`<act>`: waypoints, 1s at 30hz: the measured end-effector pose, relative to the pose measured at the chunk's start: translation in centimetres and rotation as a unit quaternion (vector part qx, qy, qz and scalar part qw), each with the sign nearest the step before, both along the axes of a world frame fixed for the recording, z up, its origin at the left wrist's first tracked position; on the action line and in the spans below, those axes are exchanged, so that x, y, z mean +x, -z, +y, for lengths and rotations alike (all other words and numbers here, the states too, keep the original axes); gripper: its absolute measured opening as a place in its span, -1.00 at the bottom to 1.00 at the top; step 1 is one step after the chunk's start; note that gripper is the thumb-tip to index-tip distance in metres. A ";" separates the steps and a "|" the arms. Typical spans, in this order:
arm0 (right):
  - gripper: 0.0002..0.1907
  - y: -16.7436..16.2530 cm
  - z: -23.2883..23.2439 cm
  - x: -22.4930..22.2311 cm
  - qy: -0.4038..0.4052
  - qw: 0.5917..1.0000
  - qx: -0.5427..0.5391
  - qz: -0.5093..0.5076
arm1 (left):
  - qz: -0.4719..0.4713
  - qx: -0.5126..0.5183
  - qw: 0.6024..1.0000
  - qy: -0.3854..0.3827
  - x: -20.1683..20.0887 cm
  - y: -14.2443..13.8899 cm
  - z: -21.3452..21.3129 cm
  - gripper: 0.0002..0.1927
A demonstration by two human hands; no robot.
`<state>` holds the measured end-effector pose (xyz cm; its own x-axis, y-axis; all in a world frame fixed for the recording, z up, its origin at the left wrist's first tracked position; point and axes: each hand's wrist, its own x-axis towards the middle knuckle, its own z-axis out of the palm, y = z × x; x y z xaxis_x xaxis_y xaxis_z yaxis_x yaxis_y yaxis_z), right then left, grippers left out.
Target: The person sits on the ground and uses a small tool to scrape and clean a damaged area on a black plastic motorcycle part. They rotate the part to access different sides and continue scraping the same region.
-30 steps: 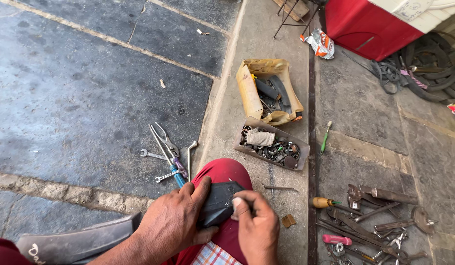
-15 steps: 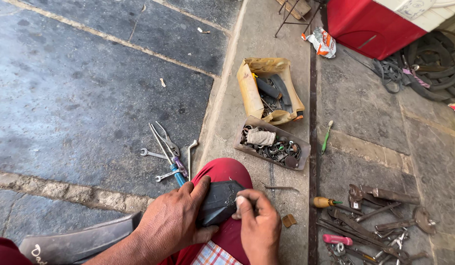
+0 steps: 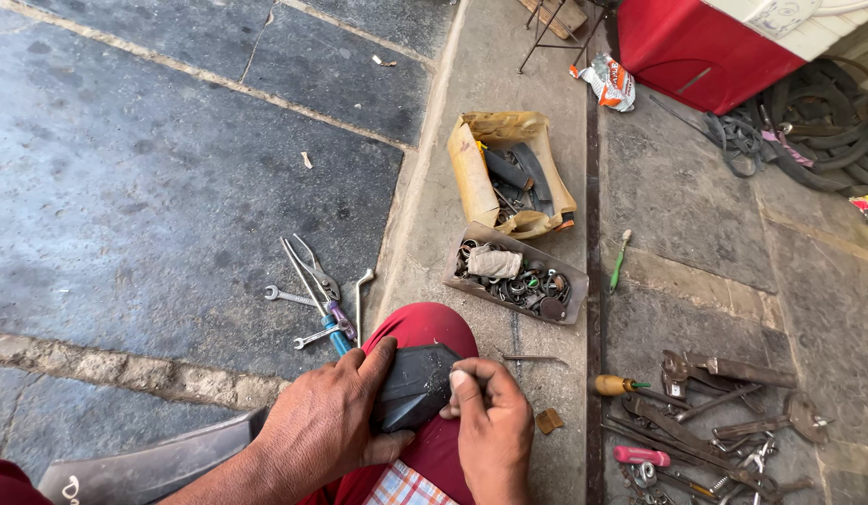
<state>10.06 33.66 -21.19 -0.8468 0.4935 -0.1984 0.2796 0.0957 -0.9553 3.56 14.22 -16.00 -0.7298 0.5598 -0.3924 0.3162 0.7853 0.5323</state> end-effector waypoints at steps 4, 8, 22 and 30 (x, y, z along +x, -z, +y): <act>-0.90 -0.3 0.0 0.0 -0.033 0.990 0.117 -0.067 | -0.001 -0.008 1.000 -0.004 0.2 0.2 0.0 0.22; -0.90 -0.4 0.1 -0.2 -0.029 0.996 0.073 -0.038 | 0.019 0.016 1.000 0.002 0.3 0.6 0.0 0.19; -0.89 -0.7 -0.7 -0.2 -0.040 0.989 0.127 -0.065 | 0.050 0.032 0.998 0.002 0.1 0.8 0.1 0.20; -0.89 -1.0 -1.3 -0.5 -0.009 0.993 0.094 -0.068 | 0.027 0.014 1.000 0.001 0.3 0.9 -0.1 0.21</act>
